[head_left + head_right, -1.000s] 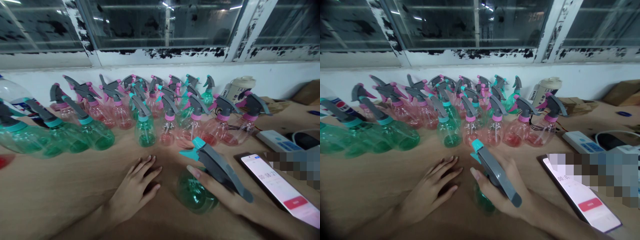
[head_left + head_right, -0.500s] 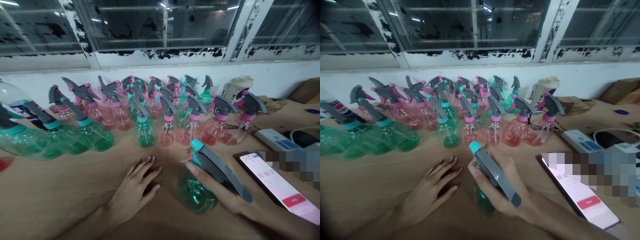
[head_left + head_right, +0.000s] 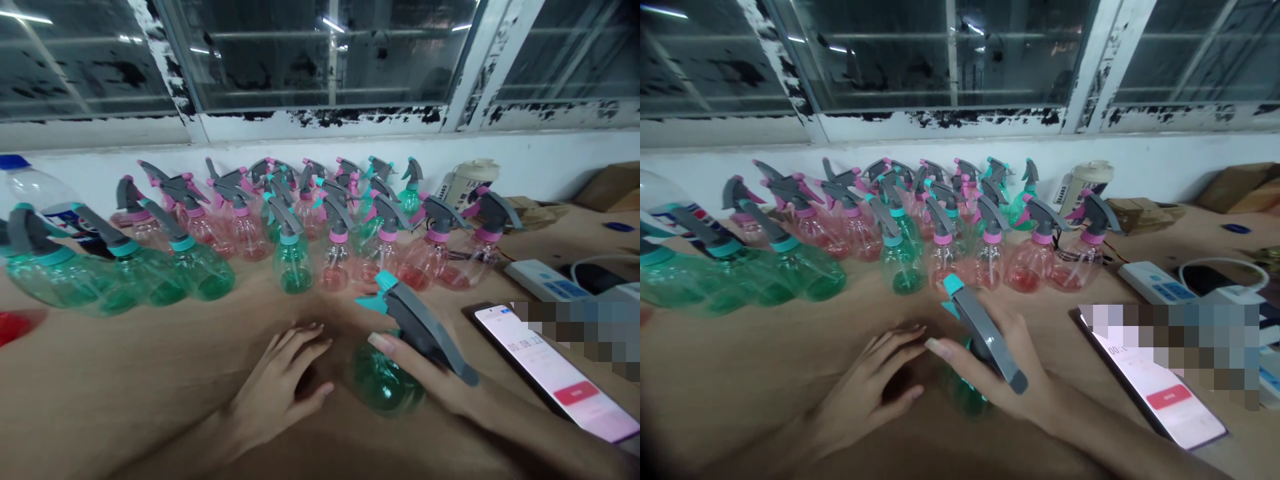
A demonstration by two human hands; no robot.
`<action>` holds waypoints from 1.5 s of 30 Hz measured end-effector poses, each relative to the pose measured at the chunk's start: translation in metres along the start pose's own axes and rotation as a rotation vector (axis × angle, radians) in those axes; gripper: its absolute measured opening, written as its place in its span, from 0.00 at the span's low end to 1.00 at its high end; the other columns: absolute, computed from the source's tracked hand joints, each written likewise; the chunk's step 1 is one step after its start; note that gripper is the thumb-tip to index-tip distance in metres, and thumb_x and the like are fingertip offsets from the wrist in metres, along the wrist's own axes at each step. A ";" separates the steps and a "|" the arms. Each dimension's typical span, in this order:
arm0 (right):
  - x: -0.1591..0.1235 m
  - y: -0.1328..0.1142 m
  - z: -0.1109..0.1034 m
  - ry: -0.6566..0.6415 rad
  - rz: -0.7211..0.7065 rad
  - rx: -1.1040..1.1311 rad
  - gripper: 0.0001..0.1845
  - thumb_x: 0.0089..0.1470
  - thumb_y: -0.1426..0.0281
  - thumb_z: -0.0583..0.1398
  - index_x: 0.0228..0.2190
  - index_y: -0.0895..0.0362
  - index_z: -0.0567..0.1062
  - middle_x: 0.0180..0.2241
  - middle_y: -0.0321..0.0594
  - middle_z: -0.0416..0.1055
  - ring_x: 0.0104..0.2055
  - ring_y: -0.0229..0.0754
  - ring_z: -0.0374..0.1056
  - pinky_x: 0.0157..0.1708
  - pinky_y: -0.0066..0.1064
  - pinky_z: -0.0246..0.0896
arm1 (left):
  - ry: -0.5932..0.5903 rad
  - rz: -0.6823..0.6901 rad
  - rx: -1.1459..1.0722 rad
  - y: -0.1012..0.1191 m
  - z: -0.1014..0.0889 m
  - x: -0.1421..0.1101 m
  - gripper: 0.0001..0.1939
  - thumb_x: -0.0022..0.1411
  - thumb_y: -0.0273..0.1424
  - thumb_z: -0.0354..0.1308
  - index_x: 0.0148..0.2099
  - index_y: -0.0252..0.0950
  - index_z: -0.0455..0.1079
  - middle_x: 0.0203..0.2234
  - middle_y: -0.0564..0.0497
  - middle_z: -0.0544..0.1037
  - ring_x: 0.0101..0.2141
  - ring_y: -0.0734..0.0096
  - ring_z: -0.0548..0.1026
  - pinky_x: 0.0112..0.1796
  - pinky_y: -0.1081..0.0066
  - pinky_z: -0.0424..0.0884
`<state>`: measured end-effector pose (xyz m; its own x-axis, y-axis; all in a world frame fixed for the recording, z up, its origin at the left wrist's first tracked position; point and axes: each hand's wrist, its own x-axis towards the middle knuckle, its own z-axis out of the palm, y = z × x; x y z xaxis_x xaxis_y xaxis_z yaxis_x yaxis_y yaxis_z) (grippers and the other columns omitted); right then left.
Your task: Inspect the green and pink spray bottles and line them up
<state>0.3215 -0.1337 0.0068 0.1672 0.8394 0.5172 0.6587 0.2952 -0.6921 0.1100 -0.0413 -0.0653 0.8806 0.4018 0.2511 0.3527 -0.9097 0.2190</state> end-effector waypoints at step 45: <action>0.073 0.006 0.077 -0.102 0.062 -0.131 0.28 0.52 0.59 0.57 0.51 0.61 0.65 0.48 0.50 0.70 0.32 0.46 0.70 0.40 0.43 0.64 | 0.560 -0.512 0.000 -0.078 -0.058 0.008 0.28 0.54 0.50 0.58 0.49 0.38 0.61 0.45 0.44 0.73 0.47 0.51 0.71 0.44 0.56 0.68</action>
<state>0.2814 -0.0358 0.0018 0.1400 0.8980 0.4172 0.7403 0.1848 -0.6464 0.0711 0.0386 -0.0258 0.3145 0.7669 0.5595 0.6745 -0.5953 0.4368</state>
